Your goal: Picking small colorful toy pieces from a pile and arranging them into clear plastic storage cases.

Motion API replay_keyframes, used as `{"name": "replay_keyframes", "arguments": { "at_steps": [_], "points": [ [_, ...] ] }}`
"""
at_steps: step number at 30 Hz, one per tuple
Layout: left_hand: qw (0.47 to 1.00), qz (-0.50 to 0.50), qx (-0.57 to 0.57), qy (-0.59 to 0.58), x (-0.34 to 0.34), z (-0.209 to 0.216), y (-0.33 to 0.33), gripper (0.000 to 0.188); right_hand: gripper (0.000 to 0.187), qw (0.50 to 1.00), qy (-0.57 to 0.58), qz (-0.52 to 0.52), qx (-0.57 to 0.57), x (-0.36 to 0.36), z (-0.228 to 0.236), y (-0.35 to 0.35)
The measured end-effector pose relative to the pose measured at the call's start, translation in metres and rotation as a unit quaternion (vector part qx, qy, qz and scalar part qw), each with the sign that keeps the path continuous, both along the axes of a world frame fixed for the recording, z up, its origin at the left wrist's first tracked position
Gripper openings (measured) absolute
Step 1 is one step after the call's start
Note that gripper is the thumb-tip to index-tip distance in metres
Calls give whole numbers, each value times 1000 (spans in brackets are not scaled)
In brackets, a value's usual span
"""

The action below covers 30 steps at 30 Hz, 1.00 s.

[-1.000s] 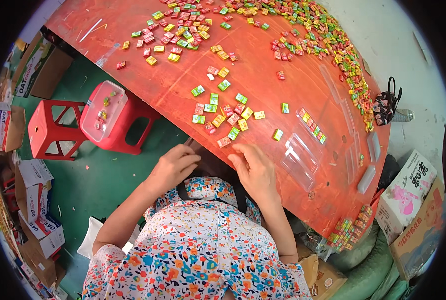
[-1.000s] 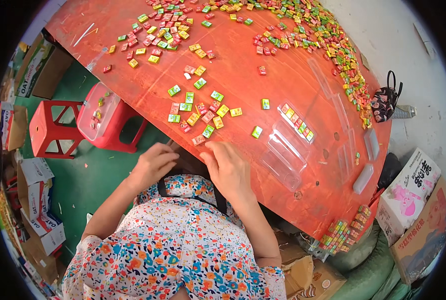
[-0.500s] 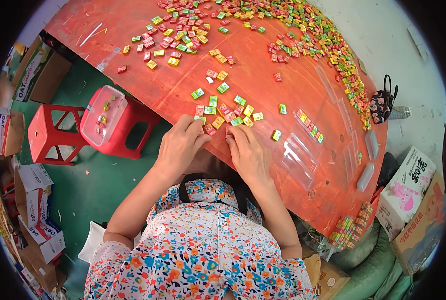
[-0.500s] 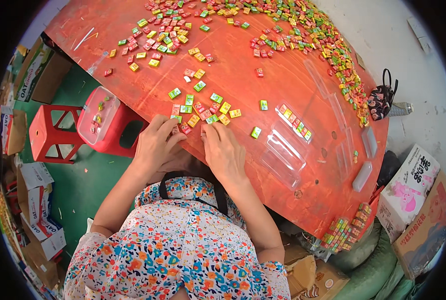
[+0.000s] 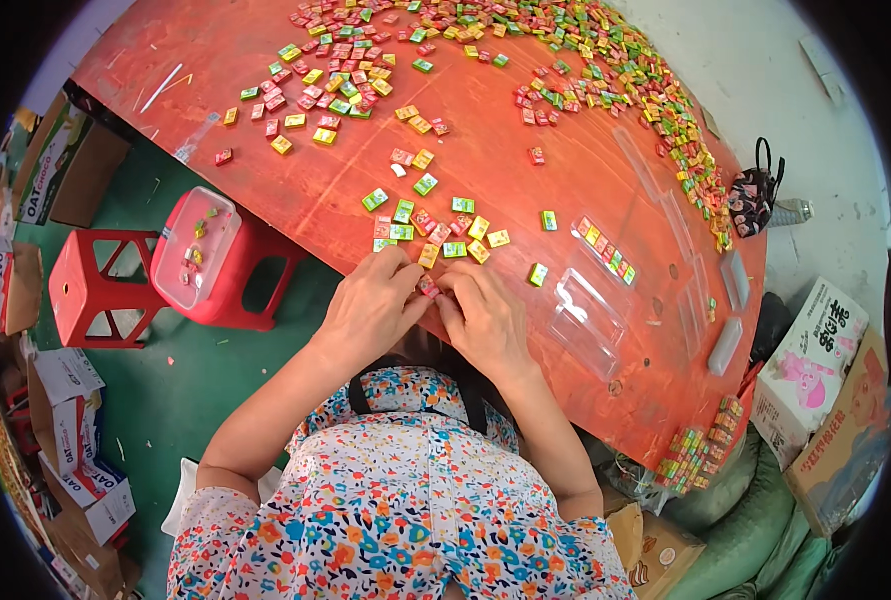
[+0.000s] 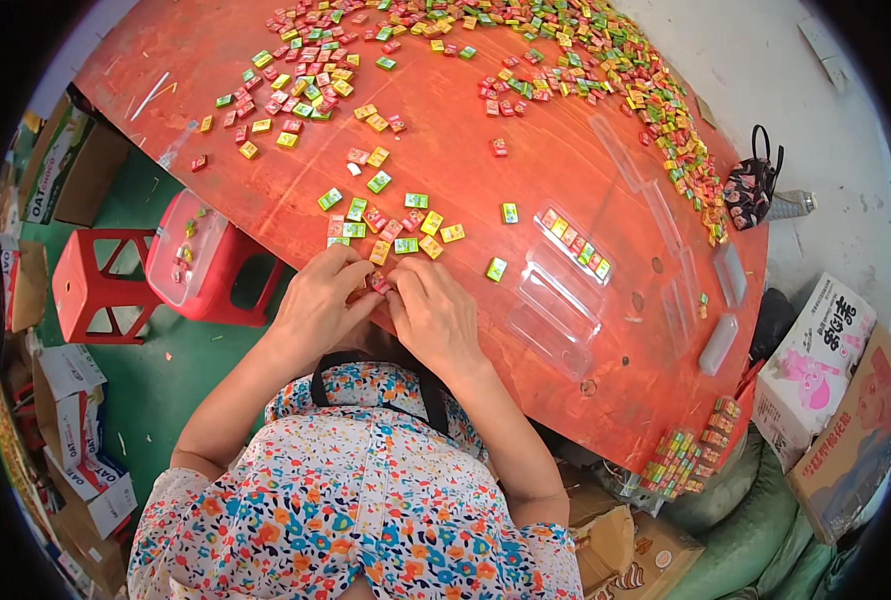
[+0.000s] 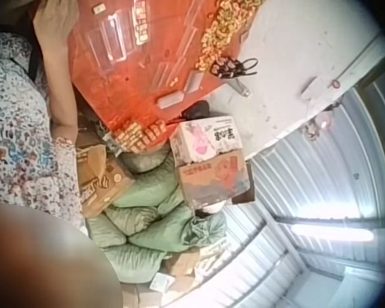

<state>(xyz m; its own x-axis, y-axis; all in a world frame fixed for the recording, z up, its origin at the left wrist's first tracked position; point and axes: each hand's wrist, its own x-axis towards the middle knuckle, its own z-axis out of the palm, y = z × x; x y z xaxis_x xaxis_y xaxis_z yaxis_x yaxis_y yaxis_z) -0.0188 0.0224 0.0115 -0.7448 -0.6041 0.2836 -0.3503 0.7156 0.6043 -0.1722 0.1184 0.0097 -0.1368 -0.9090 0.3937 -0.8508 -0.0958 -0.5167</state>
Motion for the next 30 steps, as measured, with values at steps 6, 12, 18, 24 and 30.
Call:
{"name": "replay_keyframes", "arguments": {
  "at_steps": [6, 12, 18, 24, 30],
  "points": [
    [998, 48, -43, -28, -9, -5, 7, 25, 27, 999, -29, -15, 17, -3, -3, 2],
    [998, 20, -60, -5, -14, -3, 2, 31, 32, 985, -124, -7, 122, -13, 6, 1],
    [999, -41, -24, -16, -13, -5, -8, 28, 32, 988, -110, -10, 106, -16, 9, 1],
    [999, -12, 3, 38, -14, 8, -22, 22, 29, 986, -106, -28, 122, -30, 21, 0],
    [997, -18, -43, -58, -45, 10, -44, 14, 35, 991, 105, 29, 78, -41, 10, -31]
  ]
}}
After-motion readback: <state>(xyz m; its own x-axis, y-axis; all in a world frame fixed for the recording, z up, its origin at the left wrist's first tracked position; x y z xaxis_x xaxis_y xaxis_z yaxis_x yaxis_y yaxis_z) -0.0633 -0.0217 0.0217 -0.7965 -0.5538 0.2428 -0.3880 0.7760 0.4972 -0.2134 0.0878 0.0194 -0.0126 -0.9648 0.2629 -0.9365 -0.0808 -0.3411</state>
